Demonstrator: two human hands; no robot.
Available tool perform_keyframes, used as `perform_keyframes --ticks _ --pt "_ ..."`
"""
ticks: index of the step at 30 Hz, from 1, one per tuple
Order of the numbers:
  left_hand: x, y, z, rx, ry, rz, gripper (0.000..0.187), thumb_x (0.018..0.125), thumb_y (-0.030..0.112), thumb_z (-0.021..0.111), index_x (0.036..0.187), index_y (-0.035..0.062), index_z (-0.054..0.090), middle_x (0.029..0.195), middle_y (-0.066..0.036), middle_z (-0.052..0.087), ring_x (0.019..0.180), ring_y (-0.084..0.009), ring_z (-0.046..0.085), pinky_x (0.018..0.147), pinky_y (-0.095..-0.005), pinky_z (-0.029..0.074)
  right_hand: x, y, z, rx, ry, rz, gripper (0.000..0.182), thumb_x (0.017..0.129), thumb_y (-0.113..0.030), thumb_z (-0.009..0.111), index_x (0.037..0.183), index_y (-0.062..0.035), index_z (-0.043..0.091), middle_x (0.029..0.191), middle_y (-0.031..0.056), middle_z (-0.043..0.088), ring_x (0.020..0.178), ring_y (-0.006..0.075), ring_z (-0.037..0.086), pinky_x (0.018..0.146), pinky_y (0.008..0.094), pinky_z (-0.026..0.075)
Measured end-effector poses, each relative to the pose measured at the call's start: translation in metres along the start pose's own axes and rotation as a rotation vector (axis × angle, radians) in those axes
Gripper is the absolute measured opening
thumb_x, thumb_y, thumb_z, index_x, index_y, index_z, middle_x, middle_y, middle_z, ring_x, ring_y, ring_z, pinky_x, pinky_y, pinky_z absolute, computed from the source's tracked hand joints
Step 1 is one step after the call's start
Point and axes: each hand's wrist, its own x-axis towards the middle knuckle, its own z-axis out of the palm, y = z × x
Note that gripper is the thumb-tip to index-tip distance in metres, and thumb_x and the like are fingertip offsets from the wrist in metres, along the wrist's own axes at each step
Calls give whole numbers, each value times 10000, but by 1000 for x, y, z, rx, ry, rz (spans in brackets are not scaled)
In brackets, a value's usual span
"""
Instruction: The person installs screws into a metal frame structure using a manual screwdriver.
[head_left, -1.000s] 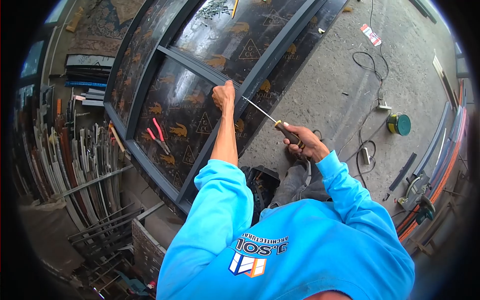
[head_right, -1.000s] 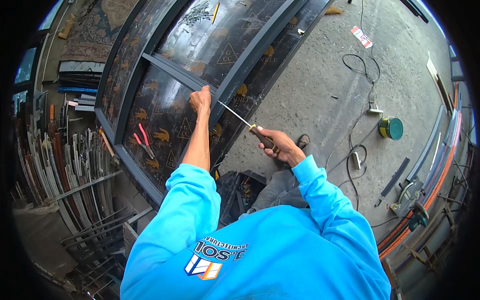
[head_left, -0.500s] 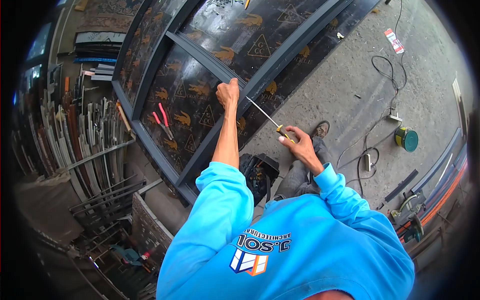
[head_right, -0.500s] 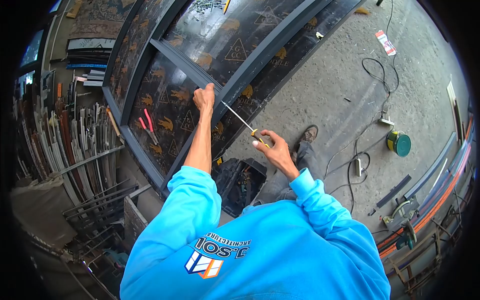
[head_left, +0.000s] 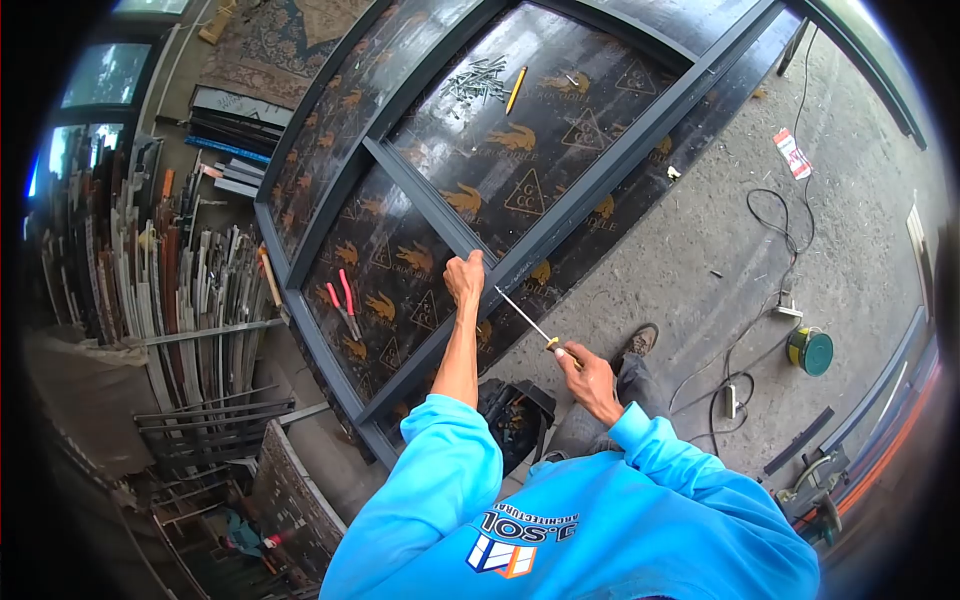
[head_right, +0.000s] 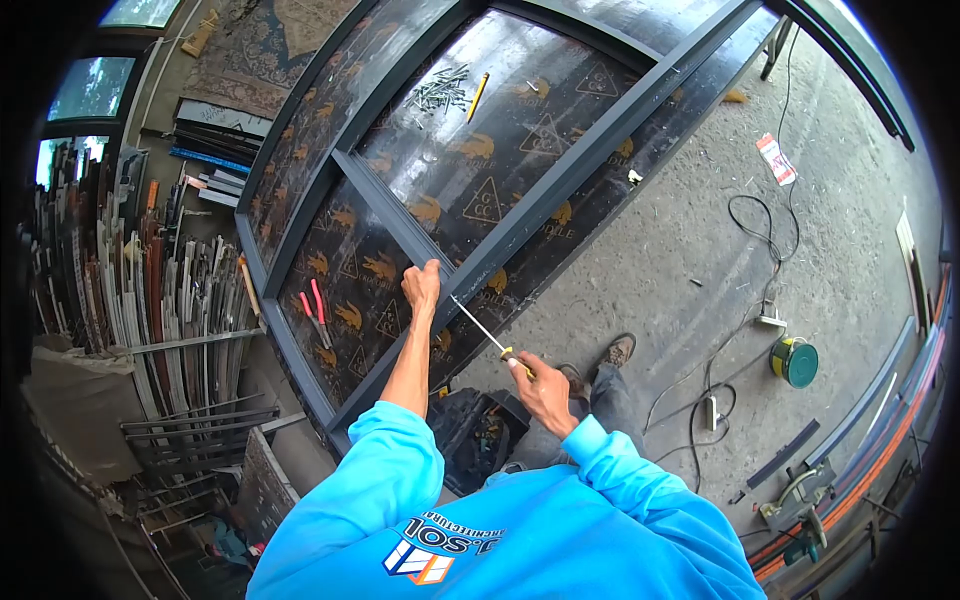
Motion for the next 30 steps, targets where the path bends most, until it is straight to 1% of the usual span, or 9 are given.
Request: perform_keyframes --ticks 3,4,7,12,15,20,22,26,30 --pt "5 -1 0 8 -20 -6 520 738 368 639 798 -149 632 834 -373 620 865 -490 638 771 -503 487 2 -6 1 530 -289 457 401 981 -419 498 1143 -70 611 670 28 541 434 103 458 378 241 334" --pt "4 -2 0 8 -59 -41 537 732 374 639 854 -149 644 900 -382 623 928 -493 628 817 -498 476 21 21 -20 1324 -807 740 409 994 -428 470 1161 -73 585 666 29 525 405 95 412 353 230 312" --pt "3 -3 1 -6 -45 -24 531 730 373 642 833 -147 642 875 -379 624 915 -488 633 799 -497 478 17 18 -9 1202 -796 643 413 992 -434 478 1178 -77 573 670 16 511 428 82 422 357 218 312" --pt "-8 6 -7 -2 -56 -108 594 754 452 604 908 -119 659 976 -360 634 990 -487 618 848 -504 480 -14 -4 -50 335 -427 340 356 991 -368 515 1130 -51 601 716 16 559 495 72 472 400 206 325" --pt "-10 13 -10 39 -67 -141 536 768 437 613 917 -72 691 978 -318 658 953 -466 641 810 -510 514 -45 28 -124 363 -220 322 338 955 -330 583 1126 -40 618 712 19 568 526 103 509 425 246 358" --pt "-10 14 -9 29 -83 -164 500 788 413 621 889 -70 696 967 -303 670 928 -466 648 785 -517 521 -121 169 -272 38 726 397 373 821 -378 716 735 -24 635 546 42 517 426 160 477 394 309 360" --pt "-9 12 -9 35 -53 -138 523 799 441 646 930 -65 647 965 -273 661 909 -449 644 760 -517 507 -153 280 -343 106 1037 694 450 778 -427 734 675 -12 594 522 99 535 382 222 485 369 375 371" --pt "15 23 13 94 585 145 481 791 450 729 968 40 550 927 -143 584 903 -349 564 814 -482 423 -222 296 -330 399 1415 669 251 820 -215 696 709 -14 593 515 140 539 368 257 487 351 400 351" --pt "101 130 36 -432 100 191 464 797 461 725 913 22 633 913 -152 684 903 -374 632 783 -482 471 -256 366 -385 -26 1268 774 344 841 -331 650 853 13 634 690 180 595 582 286 545 547 411 388"
